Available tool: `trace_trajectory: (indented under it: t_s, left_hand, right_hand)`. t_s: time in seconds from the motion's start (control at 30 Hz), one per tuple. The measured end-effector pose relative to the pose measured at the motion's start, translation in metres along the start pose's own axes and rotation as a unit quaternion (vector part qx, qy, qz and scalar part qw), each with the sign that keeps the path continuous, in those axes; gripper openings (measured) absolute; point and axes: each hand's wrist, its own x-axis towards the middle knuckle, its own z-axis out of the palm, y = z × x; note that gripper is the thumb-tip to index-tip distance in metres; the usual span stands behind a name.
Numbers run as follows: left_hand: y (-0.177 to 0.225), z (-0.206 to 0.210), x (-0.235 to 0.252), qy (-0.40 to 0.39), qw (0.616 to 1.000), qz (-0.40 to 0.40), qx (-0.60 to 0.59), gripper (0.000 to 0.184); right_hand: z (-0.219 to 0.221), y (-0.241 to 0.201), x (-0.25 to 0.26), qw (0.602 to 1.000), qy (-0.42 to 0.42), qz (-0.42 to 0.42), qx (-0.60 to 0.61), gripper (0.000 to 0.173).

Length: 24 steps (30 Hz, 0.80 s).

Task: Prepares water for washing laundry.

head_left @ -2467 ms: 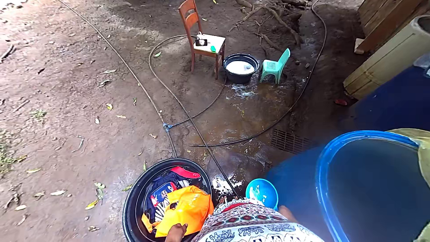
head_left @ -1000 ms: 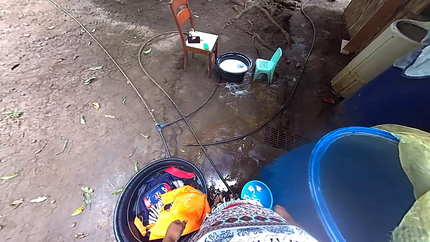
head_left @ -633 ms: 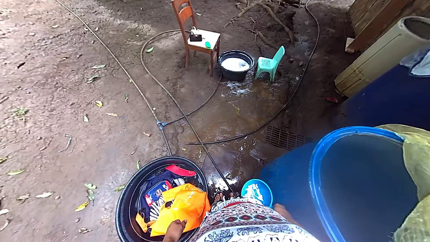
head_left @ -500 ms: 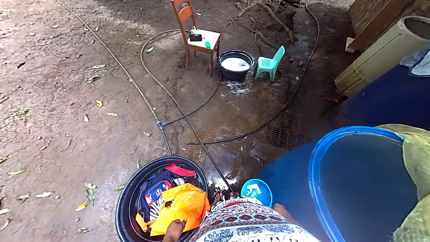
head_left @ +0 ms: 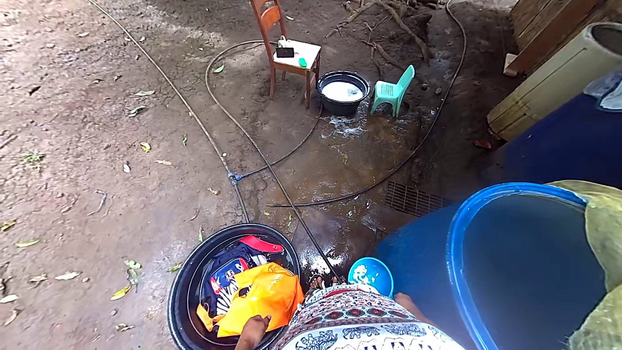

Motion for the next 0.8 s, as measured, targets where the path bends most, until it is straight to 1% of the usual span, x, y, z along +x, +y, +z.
trace_trajectory:
  t_s: [0.17,0.4,0.67,0.8]
  left_hand:
    - [-0.002,-0.002,0.0,-0.003,1.0,0.001,0.013,0.045]
    - [0.002,-0.009,-0.004,0.009,0.999,0.009,0.03,0.045]
    - [0.007,-0.012,-0.001,0.008,0.999,0.012,0.033,0.044]
    - [0.007,-0.013,0.0,0.014,1.0,0.015,0.024,0.043]
  right_hand:
    - [0.0,-0.001,0.0,1.0,0.007,0.004,0.0,0.048]
    - [-0.005,-0.004,-0.01,1.0,-0.006,0.001,-0.003,0.048]
    - [0.002,-0.001,0.002,1.0,0.004,0.007,-0.003,0.047]
    - [0.002,-0.002,-0.002,1.0,0.002,0.008,-0.001,0.047]
